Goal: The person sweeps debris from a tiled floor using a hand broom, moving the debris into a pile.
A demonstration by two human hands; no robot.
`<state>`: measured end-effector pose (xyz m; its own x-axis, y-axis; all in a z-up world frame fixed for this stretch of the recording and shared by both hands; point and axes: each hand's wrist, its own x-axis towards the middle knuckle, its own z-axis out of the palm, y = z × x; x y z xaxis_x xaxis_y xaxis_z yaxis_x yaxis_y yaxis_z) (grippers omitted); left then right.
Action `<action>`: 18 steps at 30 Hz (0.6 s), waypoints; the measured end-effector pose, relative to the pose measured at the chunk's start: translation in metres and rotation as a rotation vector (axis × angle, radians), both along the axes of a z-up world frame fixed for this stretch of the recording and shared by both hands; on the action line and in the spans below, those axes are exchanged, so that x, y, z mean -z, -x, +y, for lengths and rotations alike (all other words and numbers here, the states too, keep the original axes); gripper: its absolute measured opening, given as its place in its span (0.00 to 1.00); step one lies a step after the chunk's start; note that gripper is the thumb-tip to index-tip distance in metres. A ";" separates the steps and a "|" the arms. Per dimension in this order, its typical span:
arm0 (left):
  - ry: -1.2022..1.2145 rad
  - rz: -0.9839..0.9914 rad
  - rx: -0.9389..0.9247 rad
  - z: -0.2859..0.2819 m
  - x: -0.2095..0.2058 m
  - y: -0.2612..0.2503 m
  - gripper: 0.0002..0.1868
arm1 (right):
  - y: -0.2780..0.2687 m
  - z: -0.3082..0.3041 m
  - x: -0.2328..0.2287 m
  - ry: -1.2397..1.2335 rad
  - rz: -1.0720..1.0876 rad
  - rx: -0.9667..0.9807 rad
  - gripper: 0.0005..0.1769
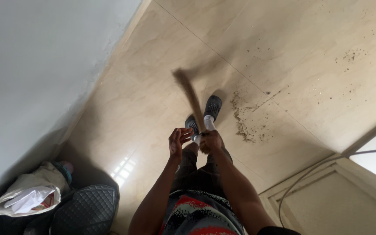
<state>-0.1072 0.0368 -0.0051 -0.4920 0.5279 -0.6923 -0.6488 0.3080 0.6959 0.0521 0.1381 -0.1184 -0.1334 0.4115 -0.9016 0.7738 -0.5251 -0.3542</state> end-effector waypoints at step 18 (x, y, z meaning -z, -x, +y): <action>0.021 -0.023 0.016 0.070 -0.006 -0.007 0.28 | -0.009 0.032 -0.008 -0.261 0.197 -0.231 0.37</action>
